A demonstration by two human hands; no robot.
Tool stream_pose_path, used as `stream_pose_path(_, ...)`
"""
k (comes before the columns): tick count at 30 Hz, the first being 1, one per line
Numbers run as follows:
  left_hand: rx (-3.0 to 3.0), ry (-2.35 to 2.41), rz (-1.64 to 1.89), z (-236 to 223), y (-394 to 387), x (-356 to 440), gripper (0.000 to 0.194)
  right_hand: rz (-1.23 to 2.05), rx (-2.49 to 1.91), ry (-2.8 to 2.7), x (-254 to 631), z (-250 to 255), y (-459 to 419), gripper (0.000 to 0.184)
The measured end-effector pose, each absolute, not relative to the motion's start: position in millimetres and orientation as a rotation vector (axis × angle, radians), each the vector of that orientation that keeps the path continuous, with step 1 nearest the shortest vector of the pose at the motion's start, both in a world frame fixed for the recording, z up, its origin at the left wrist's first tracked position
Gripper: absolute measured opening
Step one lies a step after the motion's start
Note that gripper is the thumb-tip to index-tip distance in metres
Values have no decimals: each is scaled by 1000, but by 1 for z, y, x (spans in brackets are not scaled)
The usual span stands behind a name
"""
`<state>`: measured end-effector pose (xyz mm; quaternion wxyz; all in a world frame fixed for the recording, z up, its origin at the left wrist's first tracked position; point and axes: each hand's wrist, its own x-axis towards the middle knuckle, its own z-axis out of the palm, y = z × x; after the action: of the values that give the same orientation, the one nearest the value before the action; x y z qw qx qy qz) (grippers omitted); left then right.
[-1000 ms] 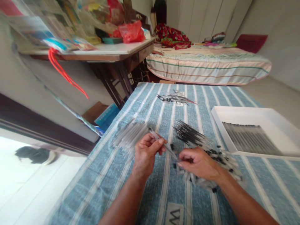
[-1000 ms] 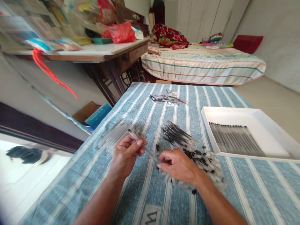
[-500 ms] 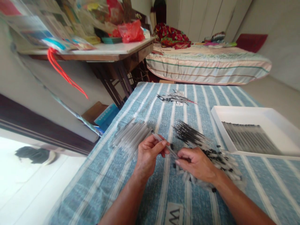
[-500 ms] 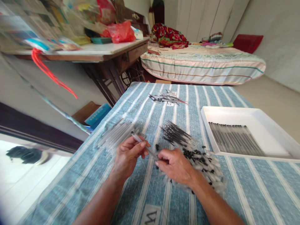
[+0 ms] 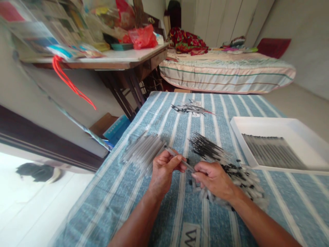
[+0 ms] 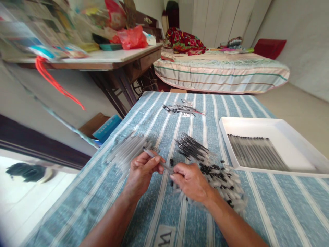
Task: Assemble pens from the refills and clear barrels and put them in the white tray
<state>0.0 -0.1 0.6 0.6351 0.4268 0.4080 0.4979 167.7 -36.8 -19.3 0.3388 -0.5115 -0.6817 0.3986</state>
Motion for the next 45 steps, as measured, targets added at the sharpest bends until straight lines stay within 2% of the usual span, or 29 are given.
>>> stream_pose_path(5, 935, 949, 1166, 3, 0, 1, 11, 1039, -1334, -1777, 166, -12, -33, 15)
stream_pose_path(15, 1094, 960, 1028, 6, -2, 8, 8, 463, -1204, -1982, 171, 0, -24, 21)
stream_pose_path(25, 1057, 1016, 1021, 11, -10, 21, 18, 318, -1321, -2029, 185, 3, -20, 14)
stream_pose_path(28, 1053, 1085, 1037, 11, -9, 21, 25, 308, -1495, -1866, 217, 10, -16, 14)
stream_pose_path(34, 1189, 1210, 881, 11, 1, 12, 24, 57, -2222, -1335, 321, 12, -17, 22)
stream_pose_path(38, 1242, 1255, 844, 7, 5, 10, 24, 8, -2558, -1222, 366, 2, -21, 24)
stream_pose_path(45, 1315, 1326, 867, 0, 8, 10, 21, 168, -2628, -1338, 381, -19, -13, 22)
